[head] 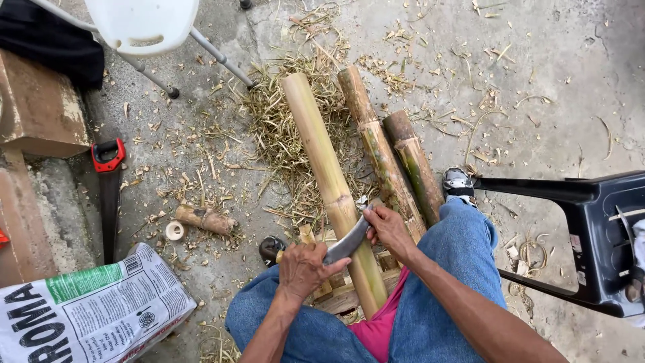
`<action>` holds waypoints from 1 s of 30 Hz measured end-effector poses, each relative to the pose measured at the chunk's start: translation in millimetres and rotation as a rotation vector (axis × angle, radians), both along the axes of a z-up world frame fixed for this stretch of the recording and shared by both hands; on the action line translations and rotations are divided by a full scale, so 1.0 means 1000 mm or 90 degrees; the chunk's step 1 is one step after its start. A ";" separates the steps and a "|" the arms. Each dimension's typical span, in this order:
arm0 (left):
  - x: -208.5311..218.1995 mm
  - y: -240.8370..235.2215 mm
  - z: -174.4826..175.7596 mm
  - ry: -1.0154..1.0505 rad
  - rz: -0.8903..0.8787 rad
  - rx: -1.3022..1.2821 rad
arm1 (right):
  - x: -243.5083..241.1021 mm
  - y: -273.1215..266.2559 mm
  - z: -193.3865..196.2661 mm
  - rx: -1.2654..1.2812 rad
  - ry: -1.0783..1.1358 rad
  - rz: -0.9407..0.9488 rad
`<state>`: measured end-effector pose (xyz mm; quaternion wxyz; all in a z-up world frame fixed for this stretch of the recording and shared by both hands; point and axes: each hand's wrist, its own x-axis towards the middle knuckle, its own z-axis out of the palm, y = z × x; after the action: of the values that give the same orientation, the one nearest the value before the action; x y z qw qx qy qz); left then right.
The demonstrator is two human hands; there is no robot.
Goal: Scraping the outer layer of a bamboo pole using a curved knife.
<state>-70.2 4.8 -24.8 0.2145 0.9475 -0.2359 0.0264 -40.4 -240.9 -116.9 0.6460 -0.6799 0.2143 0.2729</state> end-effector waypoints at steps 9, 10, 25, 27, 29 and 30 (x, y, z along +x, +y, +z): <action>0.020 0.003 -0.009 0.140 0.049 0.038 | 0.029 0.010 -0.011 0.019 -0.052 -0.044; 0.025 0.004 -0.007 0.135 0.053 0.039 | 0.033 0.012 -0.011 0.021 -0.057 -0.041; 0.022 0.010 -0.007 0.110 0.066 0.032 | 0.041 0.027 0.013 -0.065 -0.077 -0.033; 0.051 0.007 -0.005 0.046 0.107 -0.003 | 0.079 0.024 0.009 -0.122 -0.143 0.011; 0.054 0.006 -0.006 -0.009 0.083 -0.044 | 0.076 0.020 -0.005 -0.058 -0.107 -0.024; 0.037 0.010 -0.006 -0.024 0.044 -0.073 | 0.050 0.022 -0.015 0.012 -0.026 -0.075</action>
<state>-32.9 14.7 -30.7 0.2626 0.9406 -0.2054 0.0647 9.3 -218.6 -131.5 0.6717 -0.6654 0.2378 0.2224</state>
